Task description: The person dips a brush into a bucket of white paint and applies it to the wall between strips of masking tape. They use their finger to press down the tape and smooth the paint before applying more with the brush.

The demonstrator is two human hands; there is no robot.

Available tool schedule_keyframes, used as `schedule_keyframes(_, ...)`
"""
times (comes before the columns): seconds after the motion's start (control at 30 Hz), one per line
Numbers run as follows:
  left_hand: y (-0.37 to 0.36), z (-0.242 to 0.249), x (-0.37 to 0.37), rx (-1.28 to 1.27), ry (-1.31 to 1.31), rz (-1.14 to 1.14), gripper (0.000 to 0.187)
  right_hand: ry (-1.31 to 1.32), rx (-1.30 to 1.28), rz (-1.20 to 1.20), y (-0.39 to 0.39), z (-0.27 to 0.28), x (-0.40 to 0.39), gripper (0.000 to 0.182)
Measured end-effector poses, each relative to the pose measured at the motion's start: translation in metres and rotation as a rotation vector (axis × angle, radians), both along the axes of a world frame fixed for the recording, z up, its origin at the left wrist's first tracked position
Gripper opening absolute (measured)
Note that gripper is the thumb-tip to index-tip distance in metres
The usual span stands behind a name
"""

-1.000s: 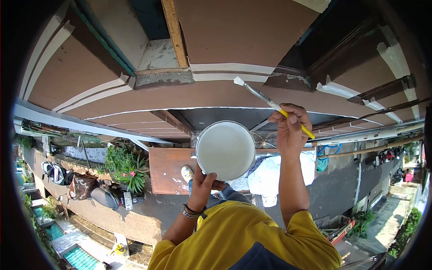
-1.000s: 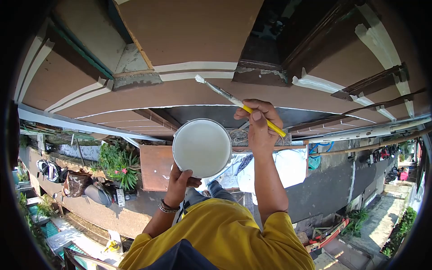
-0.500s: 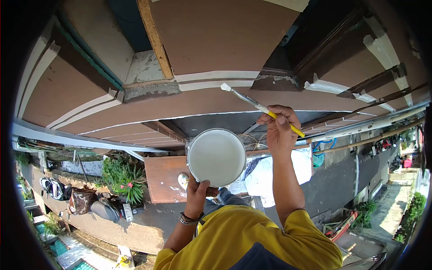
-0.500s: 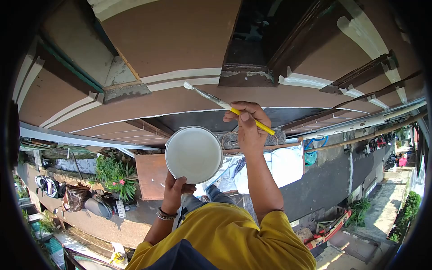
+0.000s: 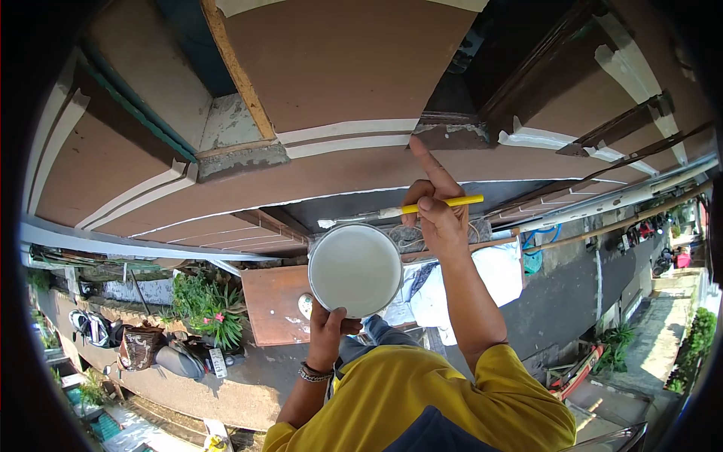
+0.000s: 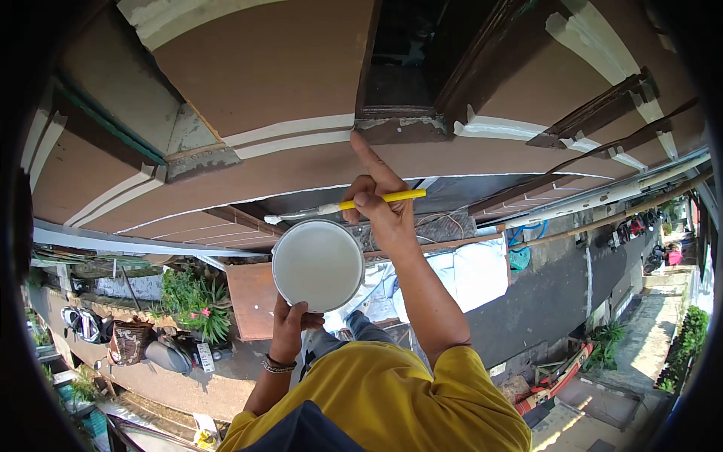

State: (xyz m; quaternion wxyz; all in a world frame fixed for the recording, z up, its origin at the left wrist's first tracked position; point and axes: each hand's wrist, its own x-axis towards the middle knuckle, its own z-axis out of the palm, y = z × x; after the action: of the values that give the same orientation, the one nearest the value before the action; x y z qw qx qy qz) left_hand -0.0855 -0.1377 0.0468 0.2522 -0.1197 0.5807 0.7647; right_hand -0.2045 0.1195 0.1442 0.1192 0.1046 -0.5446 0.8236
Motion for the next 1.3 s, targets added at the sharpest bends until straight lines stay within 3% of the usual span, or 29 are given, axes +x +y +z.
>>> schedule_keyframes(0.27, -0.003, -0.003, 0.003, 0.001, -0.014, 0.009, 0.039, -0.105, 0.089, -0.14, -0.016, 0.006, -0.003, 0.084)
schedule_keyframes(0.47, -0.008, -0.001, 0.002, 0.018, -0.018, 0.045, 0.038, -0.032, 0.098, -0.046, -0.014, 0.003, 0.003, 0.08)
schedule_keyframes(0.7, -0.013, -0.005, -0.002, 0.024, -0.013, 0.04, 0.038, -0.074, 0.2, -0.19, -0.034, 0.019, 0.004, 0.082)
schedule_keyframes(1.07, -0.016, 0.004, -0.004, 0.025, -0.035, 0.065, 0.047, -0.058, -0.104, 0.129, -0.009, 0.016, 0.015, 0.08)
schedule_keyframes(1.3, -0.017, 0.003, 0.0, 0.043, -0.046, 0.089, 0.047, 0.151, 0.007, -0.148, -0.019, 0.015, 0.0, 0.064)
